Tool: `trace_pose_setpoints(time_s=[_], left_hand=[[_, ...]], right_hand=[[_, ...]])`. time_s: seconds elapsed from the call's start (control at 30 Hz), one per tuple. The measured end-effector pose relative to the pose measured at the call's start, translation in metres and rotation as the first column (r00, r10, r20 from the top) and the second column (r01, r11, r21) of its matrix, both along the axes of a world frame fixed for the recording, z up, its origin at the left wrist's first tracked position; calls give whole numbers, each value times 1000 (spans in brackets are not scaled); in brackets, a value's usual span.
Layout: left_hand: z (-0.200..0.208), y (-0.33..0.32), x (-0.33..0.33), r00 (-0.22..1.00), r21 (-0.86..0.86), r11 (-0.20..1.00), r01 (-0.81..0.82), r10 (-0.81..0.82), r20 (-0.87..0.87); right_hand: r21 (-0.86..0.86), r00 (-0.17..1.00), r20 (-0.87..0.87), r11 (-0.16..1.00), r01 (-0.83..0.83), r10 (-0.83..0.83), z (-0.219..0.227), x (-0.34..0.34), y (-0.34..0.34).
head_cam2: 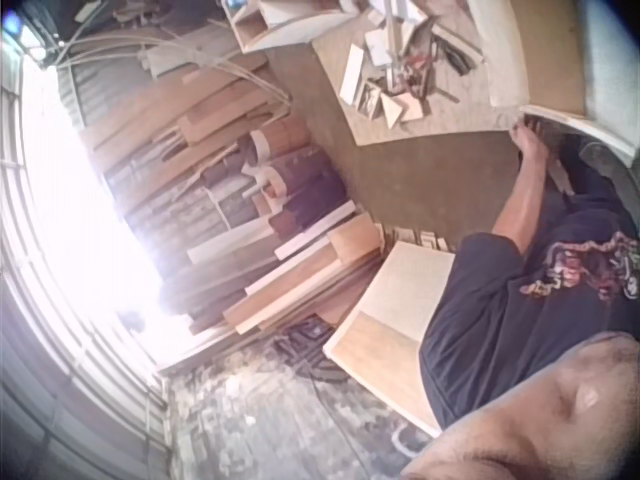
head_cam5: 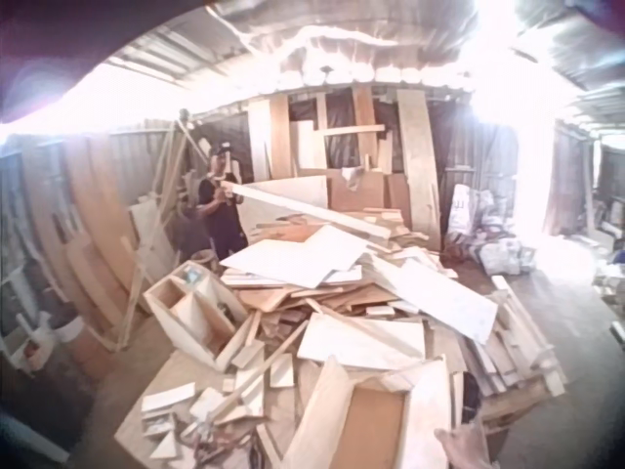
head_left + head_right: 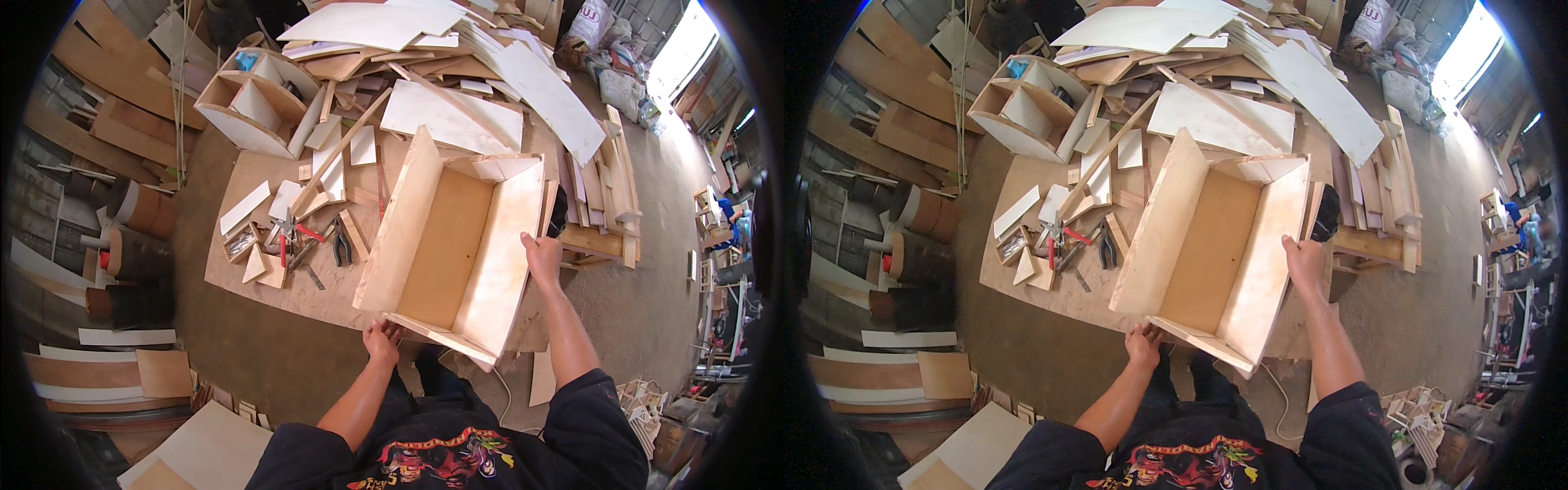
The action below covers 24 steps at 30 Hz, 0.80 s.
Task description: The person assembles a small wooden box by aligning thin wood panels and securing them with nails using a hammer.
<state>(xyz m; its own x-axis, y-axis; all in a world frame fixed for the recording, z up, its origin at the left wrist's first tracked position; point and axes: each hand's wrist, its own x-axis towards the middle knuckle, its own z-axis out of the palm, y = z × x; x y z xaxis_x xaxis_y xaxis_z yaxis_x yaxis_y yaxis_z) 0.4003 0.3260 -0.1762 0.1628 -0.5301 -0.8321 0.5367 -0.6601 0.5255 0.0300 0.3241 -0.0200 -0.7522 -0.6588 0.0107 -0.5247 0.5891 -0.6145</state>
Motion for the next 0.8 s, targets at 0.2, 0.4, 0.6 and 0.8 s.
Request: trace_pose_setpoints(time_s=[0.2, 0.4, 0.6, 0.8], left_hand=[[-14, -92, 24, 986, -121, 984, -132, 119, -114], [69, -183, -6, 980, -234, 966, -108, 64, -188], [6, -258, 24, 977, -781, 621, 69, -199, -72], [9, -317, 0, 907, -591, 738, 326, -67, 416]], right_hand=[[-114, 948, 227, 960, 254, -224, -39, 49, 39], [-87, 770, 487, 855, 512, -412, -74, 112, 57], [-2, 715, 568, 868, 497, -408, -114, 153, 55], [49, 654, 647, 876, 479, -393, -134, 168, 40]])
